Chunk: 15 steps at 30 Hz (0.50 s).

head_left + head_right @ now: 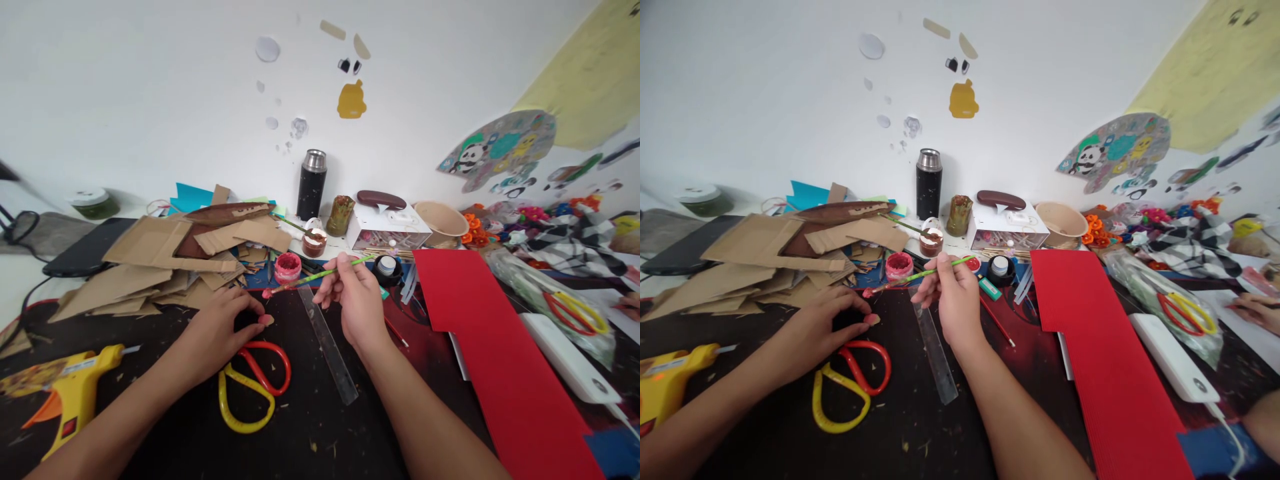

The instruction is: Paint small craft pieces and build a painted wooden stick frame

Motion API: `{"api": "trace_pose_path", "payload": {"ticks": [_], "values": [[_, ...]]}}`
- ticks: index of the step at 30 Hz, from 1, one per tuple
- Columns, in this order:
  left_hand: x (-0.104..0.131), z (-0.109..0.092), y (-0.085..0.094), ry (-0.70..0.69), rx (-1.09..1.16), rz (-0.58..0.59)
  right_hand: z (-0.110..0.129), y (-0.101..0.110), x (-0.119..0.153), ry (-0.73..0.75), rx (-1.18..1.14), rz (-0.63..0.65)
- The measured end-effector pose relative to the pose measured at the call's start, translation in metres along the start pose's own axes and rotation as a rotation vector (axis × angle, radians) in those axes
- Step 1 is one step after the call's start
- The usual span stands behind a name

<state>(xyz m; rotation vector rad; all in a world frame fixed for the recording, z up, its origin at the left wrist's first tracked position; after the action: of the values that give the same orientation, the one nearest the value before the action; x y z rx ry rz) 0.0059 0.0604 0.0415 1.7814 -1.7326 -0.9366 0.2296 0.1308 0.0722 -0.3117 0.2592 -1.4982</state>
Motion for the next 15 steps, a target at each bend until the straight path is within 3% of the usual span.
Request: {"api": "trace_pose_path", "payload": {"ticks": [15], "values": [[0.0025, 0.0068, 0.0028, 0.071, 0.037, -0.059, 0.0, -0.0014, 0.0006, -0.014, -0.017, 0.011]]}}
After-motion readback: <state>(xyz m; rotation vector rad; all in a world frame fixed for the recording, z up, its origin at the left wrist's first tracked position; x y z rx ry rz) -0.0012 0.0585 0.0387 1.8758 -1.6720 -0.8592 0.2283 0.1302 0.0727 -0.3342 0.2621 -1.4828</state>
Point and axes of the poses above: each hand's wrist, its own x-axis away from the middle knuckle, its own y-axis out of the back of the hand, z = x × y, the point moved 6 cm from there along -x, towards the middle knuckle, and after that the axes turned 3 degrees about -z, right-handed, at the moved point
